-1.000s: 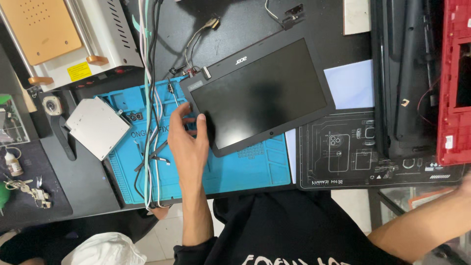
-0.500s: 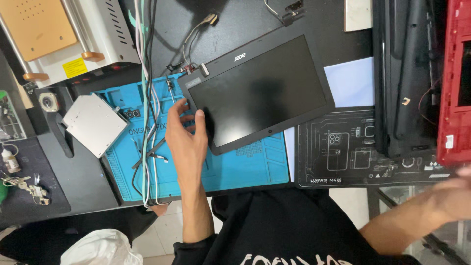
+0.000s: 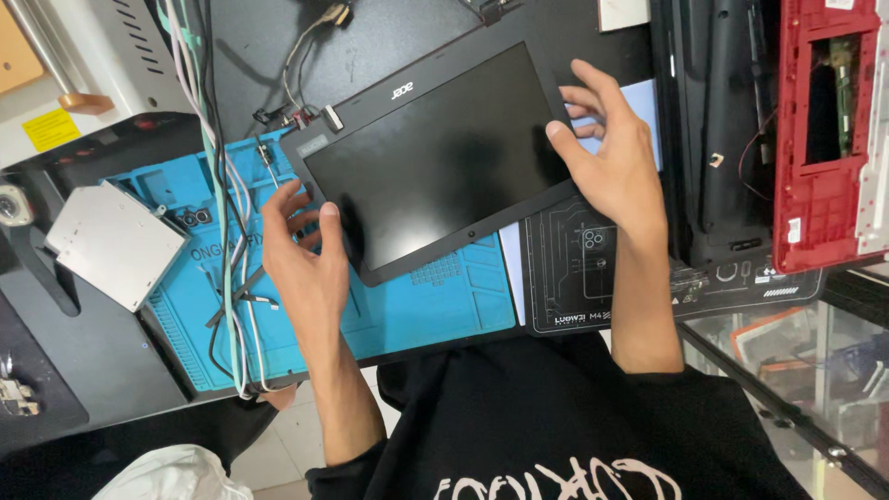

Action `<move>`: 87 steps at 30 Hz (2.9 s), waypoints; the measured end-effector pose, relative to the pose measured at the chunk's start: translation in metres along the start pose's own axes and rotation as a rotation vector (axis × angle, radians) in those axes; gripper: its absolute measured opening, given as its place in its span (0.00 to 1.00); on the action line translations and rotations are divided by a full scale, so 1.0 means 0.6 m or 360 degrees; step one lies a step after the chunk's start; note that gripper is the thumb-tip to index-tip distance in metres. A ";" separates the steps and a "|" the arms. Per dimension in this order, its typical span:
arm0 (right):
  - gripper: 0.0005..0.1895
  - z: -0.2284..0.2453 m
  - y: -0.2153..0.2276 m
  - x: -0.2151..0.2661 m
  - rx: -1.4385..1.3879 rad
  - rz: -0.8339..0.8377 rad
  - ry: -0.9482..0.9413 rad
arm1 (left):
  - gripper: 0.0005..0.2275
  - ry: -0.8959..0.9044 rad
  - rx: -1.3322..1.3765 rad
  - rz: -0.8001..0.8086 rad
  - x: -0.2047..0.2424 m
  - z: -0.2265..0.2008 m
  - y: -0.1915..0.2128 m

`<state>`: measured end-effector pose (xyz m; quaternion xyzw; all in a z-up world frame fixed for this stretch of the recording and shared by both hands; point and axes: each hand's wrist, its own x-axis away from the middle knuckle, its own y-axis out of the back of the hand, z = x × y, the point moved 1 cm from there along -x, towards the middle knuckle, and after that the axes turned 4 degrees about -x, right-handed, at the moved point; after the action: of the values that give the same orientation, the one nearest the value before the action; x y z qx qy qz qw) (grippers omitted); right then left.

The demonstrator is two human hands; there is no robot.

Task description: The person assembles a laptop by first handling the red chassis and a green circuit board. They use a screwdriver to secure components within the chassis. The person then picks up a black Acer monitor, removes its bezel, and places the screen into the red chassis. Finally, they use the screwdriver to fasten the screen to the chassis.

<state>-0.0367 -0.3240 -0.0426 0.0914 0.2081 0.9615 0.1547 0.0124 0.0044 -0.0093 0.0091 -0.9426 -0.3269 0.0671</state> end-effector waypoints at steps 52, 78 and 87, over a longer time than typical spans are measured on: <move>0.48 -0.129 0.075 0.059 -0.2785 0.0760 0.0129 | 0.16 0.0335 0.2136 0.0700 0.158 -0.022 -0.121; 0.28 -0.039 0.035 0.030 -0.1923 -0.0271 -0.0239 | 0.09 -0.0752 -0.0851 -0.0122 0.058 0.075 0.019; 0.28 -0.034 0.032 0.034 -0.1864 -0.0088 -0.0118 | 0.01 -0.0504 -0.0776 -0.0316 0.036 0.088 0.035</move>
<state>-0.0655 -0.3415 -0.0504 0.0188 -0.3610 0.9081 0.2115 -0.0156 0.0518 -0.0347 0.0336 -0.8296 -0.5458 -0.1128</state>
